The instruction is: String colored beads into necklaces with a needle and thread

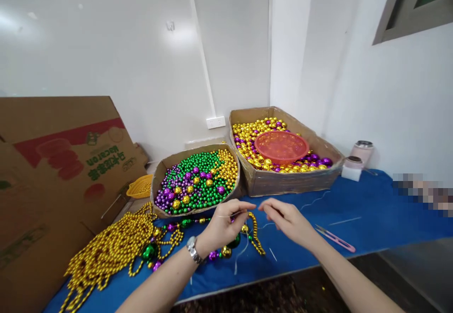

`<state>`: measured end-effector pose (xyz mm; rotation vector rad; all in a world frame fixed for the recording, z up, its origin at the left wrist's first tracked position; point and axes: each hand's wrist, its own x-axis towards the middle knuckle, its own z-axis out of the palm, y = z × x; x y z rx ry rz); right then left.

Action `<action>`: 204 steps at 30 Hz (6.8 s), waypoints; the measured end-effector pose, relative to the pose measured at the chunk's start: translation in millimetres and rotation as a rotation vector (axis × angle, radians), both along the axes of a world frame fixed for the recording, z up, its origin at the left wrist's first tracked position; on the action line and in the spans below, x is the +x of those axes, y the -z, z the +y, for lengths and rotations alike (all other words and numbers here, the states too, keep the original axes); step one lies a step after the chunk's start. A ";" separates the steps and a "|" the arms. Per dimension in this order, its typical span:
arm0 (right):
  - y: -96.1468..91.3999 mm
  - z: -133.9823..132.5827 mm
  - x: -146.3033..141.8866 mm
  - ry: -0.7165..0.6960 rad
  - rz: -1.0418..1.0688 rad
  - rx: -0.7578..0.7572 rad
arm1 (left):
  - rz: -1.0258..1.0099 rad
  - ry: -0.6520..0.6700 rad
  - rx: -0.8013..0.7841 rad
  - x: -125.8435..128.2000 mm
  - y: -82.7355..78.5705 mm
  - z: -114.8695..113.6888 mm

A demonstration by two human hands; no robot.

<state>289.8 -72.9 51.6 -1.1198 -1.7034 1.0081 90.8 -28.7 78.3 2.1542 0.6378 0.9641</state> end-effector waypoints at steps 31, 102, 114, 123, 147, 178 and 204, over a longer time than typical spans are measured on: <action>39.2 6.9 -30.3 0.016 0.056 -0.013 | -0.413 -0.106 -0.640 -27.6 38.6 -7.4; -234.3 85.4 -33.6 0.296 -1.271 1.419 | -0.423 -0.093 -0.025 -29.4 -207.1 41.7; -228.1 78.5 -40.1 0.200 -1.249 1.435 | -0.524 -0.039 -0.082 -42.5 -195.3 30.9; -132.4 84.1 -26.3 -0.078 -1.167 1.105 | -0.345 0.027 -0.235 -40.8 -98.0 39.2; 28.2 13.2 -68.2 0.364 0.032 0.187 | -0.016 -0.053 0.233 -6.0 -33.1 14.7; 66.2 16.1 -104.8 0.361 -0.362 0.682 | -0.282 -0.246 -0.321 -19.6 -3.3 62.8; 54.7 40.0 -87.1 0.390 0.511 -0.129 | -0.055 -0.179 -0.089 -26.0 65.3 14.4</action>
